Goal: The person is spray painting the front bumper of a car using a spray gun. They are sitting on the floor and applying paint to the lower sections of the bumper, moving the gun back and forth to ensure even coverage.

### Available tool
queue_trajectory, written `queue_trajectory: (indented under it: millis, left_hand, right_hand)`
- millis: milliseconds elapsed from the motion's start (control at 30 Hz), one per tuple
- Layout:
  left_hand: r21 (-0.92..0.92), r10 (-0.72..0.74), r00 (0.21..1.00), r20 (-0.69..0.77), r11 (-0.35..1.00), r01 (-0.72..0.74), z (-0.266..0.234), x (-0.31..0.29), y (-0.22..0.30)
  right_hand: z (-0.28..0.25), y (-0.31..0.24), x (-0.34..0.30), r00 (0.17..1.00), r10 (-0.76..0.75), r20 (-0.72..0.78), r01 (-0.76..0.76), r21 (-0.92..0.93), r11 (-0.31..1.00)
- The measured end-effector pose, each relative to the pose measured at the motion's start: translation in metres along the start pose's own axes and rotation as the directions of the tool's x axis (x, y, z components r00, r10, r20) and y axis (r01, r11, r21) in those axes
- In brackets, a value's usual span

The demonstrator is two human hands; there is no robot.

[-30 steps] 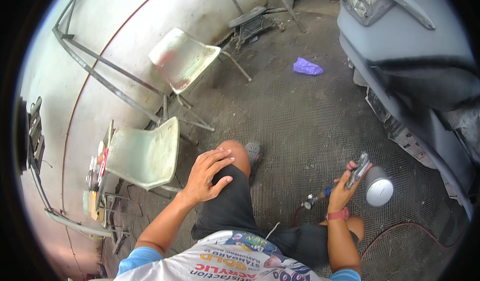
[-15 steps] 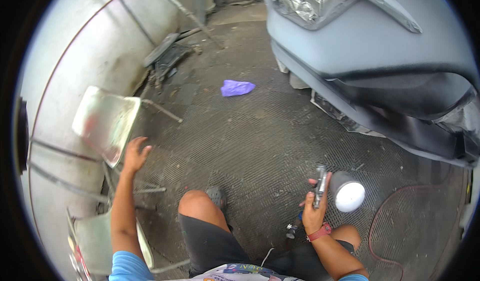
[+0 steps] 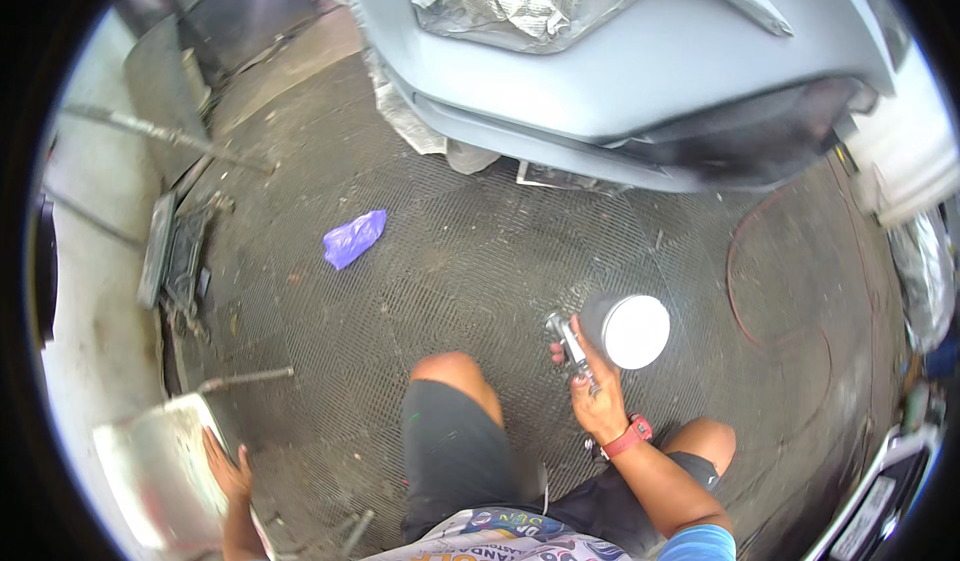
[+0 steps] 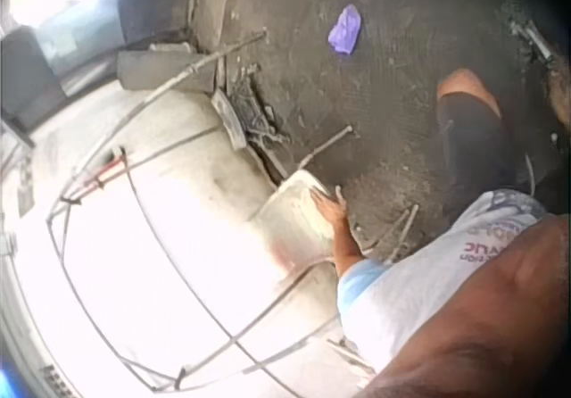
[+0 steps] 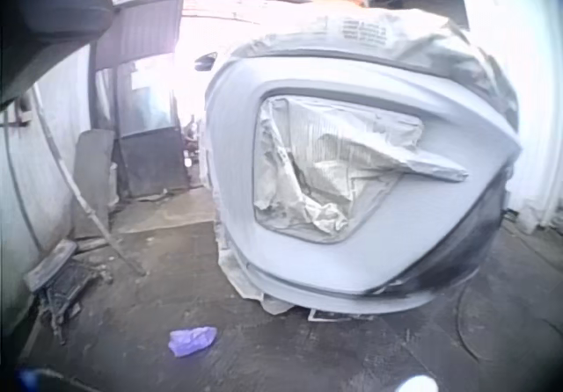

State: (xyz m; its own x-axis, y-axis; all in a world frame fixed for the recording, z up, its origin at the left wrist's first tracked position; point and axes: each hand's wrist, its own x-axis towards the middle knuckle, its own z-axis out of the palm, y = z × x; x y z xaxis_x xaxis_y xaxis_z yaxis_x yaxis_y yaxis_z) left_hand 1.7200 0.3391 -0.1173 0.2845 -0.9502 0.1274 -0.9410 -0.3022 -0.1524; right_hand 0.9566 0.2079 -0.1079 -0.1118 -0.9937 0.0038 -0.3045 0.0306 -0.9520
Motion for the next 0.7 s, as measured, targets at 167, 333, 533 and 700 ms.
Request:
queue_trajectory:
  millis: [167, 333, 533, 700]
  left_hand:
    - [0.047, -0.026, 0.999, 0.019, 0.999, 0.025, -0.002, -0.009, -0.006]
    - [0.128, -0.083, 0.995, 0.064, 0.989, 0.074, 0.007, -0.008, -0.011]
    - [0.139, -0.056, 0.998, 0.035, 0.989, 0.05, 0.002, -0.005, -0.002]
    - [0.066, -0.029, 0.999, -0.021, 0.997, 0.03, -0.003, -0.005, 0.003]
  right_hand:
    - [0.036, -0.066, 0.0, 0.966, 0.075, -0.247, -0.072, 0.023, 0.997]
    - [0.071, -0.097, 0.014, 0.927, 0.02, -0.374, 0.023, 0.112, 0.993]
    - [0.105, -0.081, 0.029, 0.92, 0.05, -0.389, 0.101, 0.359, 0.928]
    - [0.102, -0.074, 0.03, 0.949, 0.016, -0.314, 0.125, 0.424, 0.897]
